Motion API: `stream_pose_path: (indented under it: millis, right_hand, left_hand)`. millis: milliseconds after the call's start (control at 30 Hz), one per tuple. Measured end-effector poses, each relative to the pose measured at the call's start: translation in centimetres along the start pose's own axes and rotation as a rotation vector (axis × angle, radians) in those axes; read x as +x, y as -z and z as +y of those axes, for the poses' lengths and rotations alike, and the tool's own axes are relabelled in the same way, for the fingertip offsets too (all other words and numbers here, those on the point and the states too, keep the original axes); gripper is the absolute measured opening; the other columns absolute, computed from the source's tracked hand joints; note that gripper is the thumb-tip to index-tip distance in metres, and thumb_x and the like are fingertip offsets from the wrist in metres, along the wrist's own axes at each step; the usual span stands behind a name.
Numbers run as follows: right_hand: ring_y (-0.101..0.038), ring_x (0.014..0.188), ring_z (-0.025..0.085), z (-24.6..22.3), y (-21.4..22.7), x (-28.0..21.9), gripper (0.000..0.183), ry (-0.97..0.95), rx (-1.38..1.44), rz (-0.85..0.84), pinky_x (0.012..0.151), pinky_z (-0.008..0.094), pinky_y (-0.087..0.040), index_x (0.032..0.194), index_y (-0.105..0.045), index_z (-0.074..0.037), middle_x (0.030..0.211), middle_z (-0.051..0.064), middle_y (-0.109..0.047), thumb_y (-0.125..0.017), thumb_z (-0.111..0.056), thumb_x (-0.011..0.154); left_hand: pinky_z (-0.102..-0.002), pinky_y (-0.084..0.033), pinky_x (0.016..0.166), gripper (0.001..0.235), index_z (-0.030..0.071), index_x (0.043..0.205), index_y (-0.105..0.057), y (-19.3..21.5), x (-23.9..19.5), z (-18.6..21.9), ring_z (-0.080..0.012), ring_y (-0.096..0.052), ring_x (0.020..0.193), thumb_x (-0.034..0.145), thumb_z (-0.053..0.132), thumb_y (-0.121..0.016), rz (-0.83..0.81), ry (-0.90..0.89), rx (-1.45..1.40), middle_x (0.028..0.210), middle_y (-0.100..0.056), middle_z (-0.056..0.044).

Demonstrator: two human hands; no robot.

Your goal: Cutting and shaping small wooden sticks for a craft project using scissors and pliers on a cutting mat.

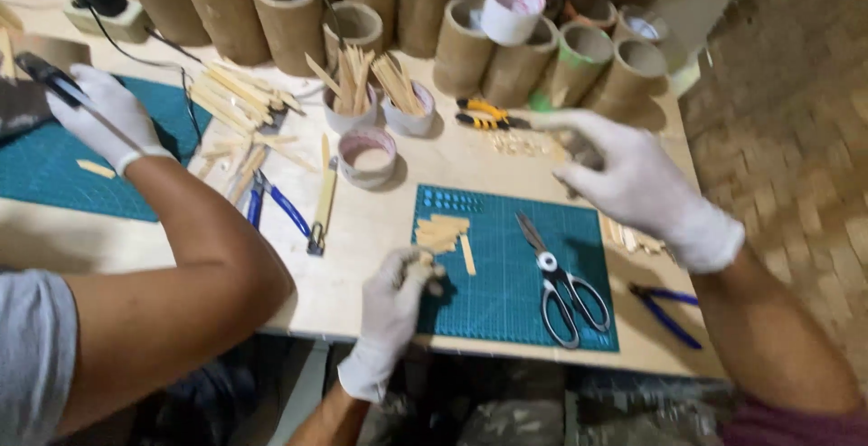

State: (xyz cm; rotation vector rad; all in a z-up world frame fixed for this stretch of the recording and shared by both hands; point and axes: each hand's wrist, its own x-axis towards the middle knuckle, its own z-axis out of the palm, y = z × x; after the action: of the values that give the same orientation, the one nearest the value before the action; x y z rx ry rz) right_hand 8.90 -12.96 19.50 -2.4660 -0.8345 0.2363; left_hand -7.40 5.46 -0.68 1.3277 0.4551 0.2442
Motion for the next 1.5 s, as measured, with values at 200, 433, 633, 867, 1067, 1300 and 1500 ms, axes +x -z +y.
stream_pose_path:
  millis: [200, 433, 633, 867, 1067, 1300, 1500]
  right_hand:
    - [-0.048, 0.054, 0.009, 8.5, -6.3, -16.0, 0.051, -0.042, 0.292, 0.121, 0.049, 0.022, -0.037, 0.128, -0.072, -0.008, 0.068, 0.000, -0.061, -0.072, -0.006, 0.078]
    - [-0.072, 0.069, 0.029, 16.5, -25.9, -32.2, 0.048, -0.665, 0.874, 0.436, 0.062, 0.037, -0.061, 0.131, -0.062, 0.006, 0.088, 0.027, -0.076, -0.063, 0.013, 0.084]
    - [-0.071, 0.069, 0.028, 15.2, -29.4, -32.8, 0.034, -0.635, 1.053, 0.518, 0.062, 0.035, -0.059, 0.124, -0.066, 0.013, 0.081, 0.022, -0.071, -0.059, 0.012, 0.091]
    - [-0.074, 0.061, 0.014, 6.9, -16.2, -22.5, 0.026, 0.106, 0.541, 0.388, 0.055, 0.022, -0.061, 0.110, -0.074, 0.001, 0.077, 0.009, -0.079, -0.067, 0.004, 0.085]
    - [-0.077, 0.093, 0.030, 5.3, -13.6, -13.0, 0.025, 0.411, 0.341, 0.379, 0.087, 0.041, -0.060, 0.112, -0.079, -0.006, 0.102, 0.016, -0.080, -0.071, 0.001, 0.090]
    - [-0.076, 0.076, 0.014, 7.3, -16.5, -10.4, 0.030, 0.230, 0.569, 0.339, 0.077, 0.031, -0.061, 0.122, -0.073, -0.019, 0.094, 0.004, -0.081, -0.072, -0.010, 0.093]
    - [-0.078, 0.076, 0.019, 7.6, -16.8, -10.1, 0.020, 0.197, 0.530, 0.602, 0.070, 0.031, -0.062, 0.107, -0.079, -0.013, 0.090, 0.007, -0.080, -0.076, -0.002, 0.091]
  left_hand:
    - [-0.024, -0.056, 0.064, 0.017, -0.002, 0.107, -0.070, -0.2, -0.5, 0.2, -0.0143, -0.066, 0.067, 0.094, 0.002, -0.061, -0.053, -0.033, -0.014, 0.086, -0.076, -0.010]
    - [-0.023, -0.055, 0.066, 0.015, -0.001, 0.107, -0.072, -0.1, -0.7, -0.7, -0.0137, -0.064, 0.070, 0.096, 0.004, -0.063, -0.094, -0.163, 0.031, 0.083, -0.074, -0.009]
    - [-0.021, -0.048, 0.078, 0.009, 0.003, 0.099, -0.075, 0.3, -1.0, -0.9, -0.0106, -0.057, 0.084, 0.091, 0.001, -0.071, -0.070, -0.393, 0.105, 0.102, -0.067, -0.003]
    - [-0.019, -0.049, 0.077, 0.012, 0.000, 0.101, -0.074, 0.2, -1.1, -1.7, -0.0089, -0.057, 0.081, 0.090, -0.002, -0.071, -0.040, -0.337, 0.000, 0.098, -0.068, -0.002]
    - [-0.032, -0.049, 0.068, 0.007, 0.006, 0.088, -0.075, -0.8, -2.6, -0.3, -0.0143, -0.055, 0.070, 0.090, 0.012, -0.079, 0.066, -0.333, 0.115, 0.070, -0.064, -0.004]
    - [-0.028, -0.049, 0.068, 0.014, 0.004, 0.094, -0.074, -1.5, -2.0, -1.7, -0.0116, -0.058, 0.071, 0.083, 0.009, -0.082, 0.122, -0.375, 0.050, 0.075, -0.068, -0.006]
    - [-0.026, -0.056, 0.069, 0.023, 0.015, 0.094, -0.083, -5.9, -1.5, -0.9, -0.0141, -0.068, 0.070, 0.074, 0.017, -0.093, -0.020, -0.521, 0.364, 0.079, -0.076, -0.004]
